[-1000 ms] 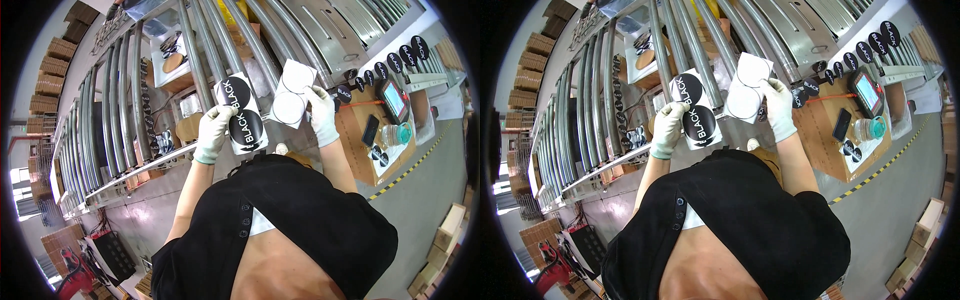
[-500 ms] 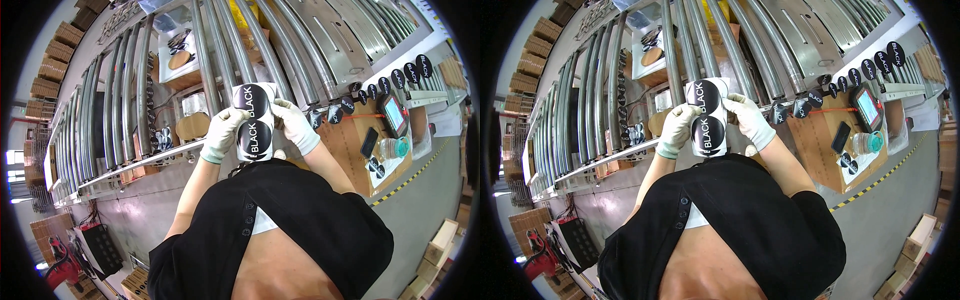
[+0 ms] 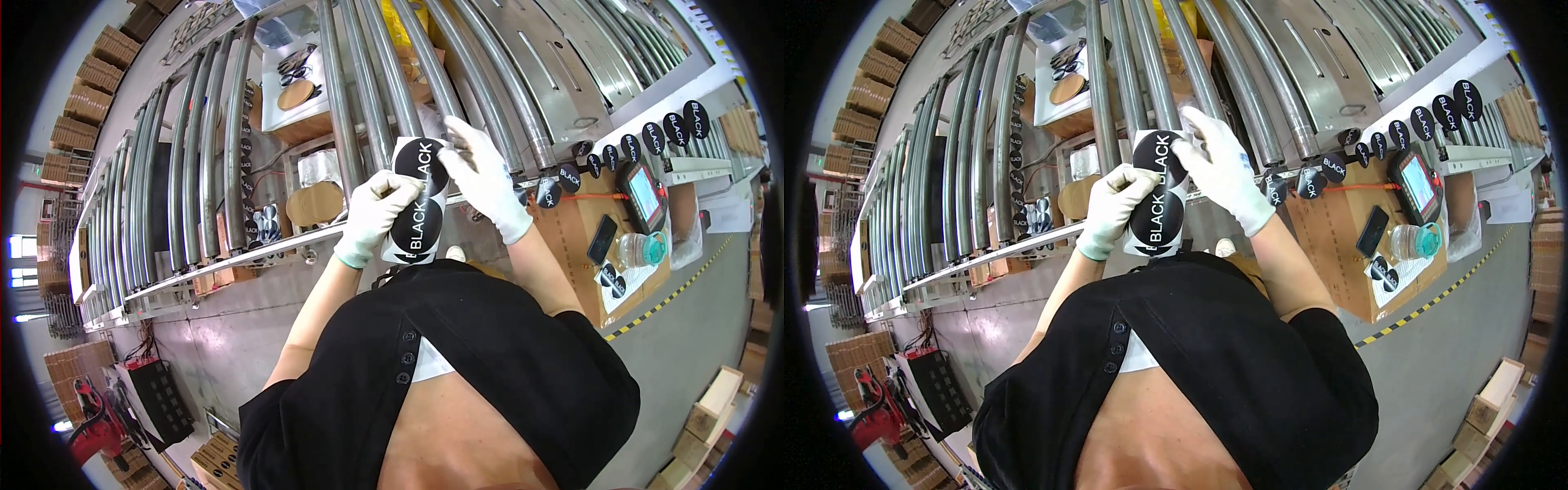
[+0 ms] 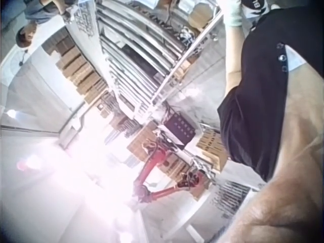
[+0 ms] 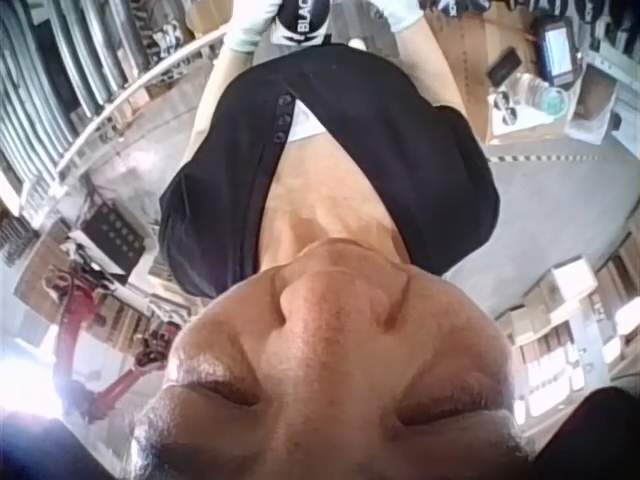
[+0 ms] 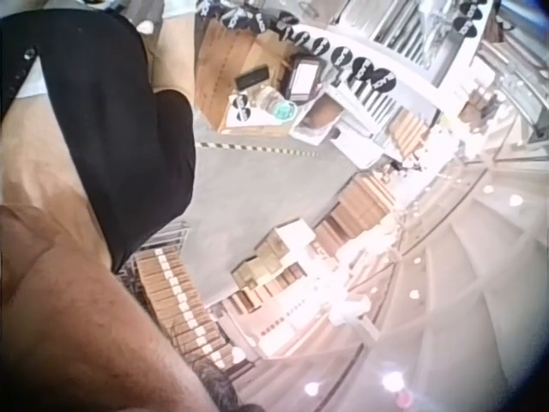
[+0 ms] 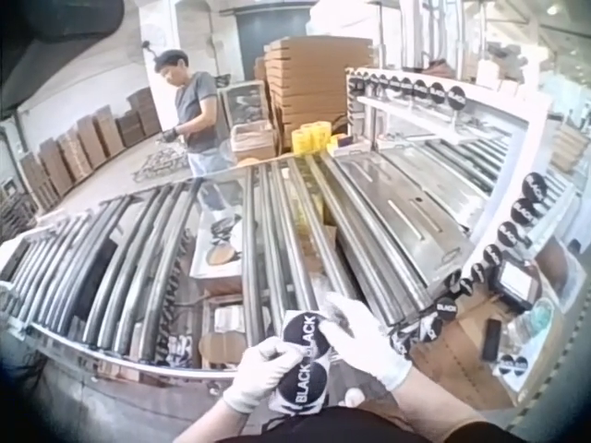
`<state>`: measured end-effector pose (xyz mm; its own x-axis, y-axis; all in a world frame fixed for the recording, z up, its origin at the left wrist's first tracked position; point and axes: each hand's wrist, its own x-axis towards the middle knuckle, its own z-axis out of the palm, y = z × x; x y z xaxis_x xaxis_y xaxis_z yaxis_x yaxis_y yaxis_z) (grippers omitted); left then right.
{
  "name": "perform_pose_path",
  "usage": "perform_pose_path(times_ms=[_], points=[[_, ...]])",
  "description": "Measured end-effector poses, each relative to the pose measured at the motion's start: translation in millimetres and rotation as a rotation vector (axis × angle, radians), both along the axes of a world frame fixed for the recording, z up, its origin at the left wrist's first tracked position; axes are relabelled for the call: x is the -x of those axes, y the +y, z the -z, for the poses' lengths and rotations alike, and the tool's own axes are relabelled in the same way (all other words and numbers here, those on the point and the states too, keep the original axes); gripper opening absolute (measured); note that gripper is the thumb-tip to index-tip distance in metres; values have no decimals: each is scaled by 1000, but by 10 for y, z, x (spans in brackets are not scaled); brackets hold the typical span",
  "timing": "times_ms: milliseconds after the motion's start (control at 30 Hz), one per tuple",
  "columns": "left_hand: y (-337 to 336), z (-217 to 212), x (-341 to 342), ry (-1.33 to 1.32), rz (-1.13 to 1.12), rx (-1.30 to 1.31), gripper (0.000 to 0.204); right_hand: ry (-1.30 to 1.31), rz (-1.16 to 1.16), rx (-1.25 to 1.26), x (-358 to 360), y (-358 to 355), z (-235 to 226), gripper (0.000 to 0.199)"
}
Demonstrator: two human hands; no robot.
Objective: Tape a treadmill box and apply labels/stickers to circular components in a factory setting.
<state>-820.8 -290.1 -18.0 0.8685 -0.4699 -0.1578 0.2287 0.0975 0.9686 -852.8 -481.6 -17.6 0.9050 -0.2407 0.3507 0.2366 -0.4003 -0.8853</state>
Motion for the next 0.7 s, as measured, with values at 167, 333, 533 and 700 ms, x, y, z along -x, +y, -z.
perform_pose_path(times_ms=[167,333,533,700], points=[[-41,25,24,-100,-32,145,43,-66,-1,449,-56,-12,-118,36],[-57,-47,-16,-169,-8,205,74,-285,69,479,-37,44,-230,29],[8,-128,-3,22,91,218,54,117,-146,314,-35,-70,-342,20],[52,-121,-131,103,152,153,18,304,-354,-150,16,-48,-628,20]])
